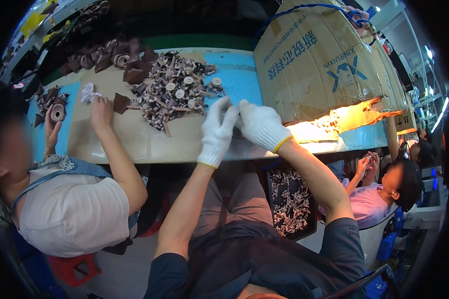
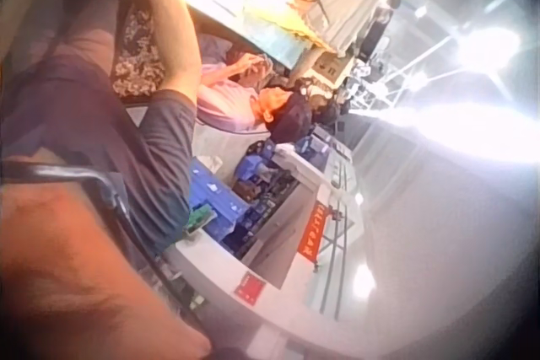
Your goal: Assembling or inspecting small mechanical components at a factory workbench.
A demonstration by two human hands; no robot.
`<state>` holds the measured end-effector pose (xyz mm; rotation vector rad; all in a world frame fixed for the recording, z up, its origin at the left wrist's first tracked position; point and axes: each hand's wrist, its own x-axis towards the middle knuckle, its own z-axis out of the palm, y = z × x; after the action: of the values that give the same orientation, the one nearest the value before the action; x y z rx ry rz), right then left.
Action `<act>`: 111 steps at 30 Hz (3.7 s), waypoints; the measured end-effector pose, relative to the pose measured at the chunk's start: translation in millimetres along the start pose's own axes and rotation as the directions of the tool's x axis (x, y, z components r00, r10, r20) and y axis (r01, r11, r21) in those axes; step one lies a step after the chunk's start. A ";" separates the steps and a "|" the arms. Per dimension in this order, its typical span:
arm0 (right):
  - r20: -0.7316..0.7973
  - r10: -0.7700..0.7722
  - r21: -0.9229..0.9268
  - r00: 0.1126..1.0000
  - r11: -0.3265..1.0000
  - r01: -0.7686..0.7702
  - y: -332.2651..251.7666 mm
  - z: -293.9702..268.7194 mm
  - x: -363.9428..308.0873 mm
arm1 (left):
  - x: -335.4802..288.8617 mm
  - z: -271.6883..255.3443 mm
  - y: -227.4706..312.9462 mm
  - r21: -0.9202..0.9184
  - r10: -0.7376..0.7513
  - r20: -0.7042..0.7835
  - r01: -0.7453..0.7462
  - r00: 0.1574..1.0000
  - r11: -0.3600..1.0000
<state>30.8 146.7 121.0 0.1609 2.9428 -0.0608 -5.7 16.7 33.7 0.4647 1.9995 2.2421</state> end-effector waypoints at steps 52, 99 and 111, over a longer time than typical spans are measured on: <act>0.262 -0.222 0.725 0.939 -0.598 -0.343 10.0 43.4 -97.5 | -87.8 -30.0 55.8 0.159 0.173 0.272 -0.221 0.947 0.962; 0.360 0.041 0.878 0.932 -0.353 -0.324 11.5 117.6 -151.0 | 75.1 -110.9 47.6 0.863 0.440 -0.324 0.070 0.838 0.501; 0.181 0.053 0.970 0.982 -0.177 -0.169 -11.3 120.3 -135.3 | 6.6 -30.2 -58.3 0.509 0.380 0.217 -0.436 0.899 0.742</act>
<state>184.3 115.1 29.7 0.5860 1.8526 -2.3135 -28.1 -2.5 -25.3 1.1519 2.6874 1.7199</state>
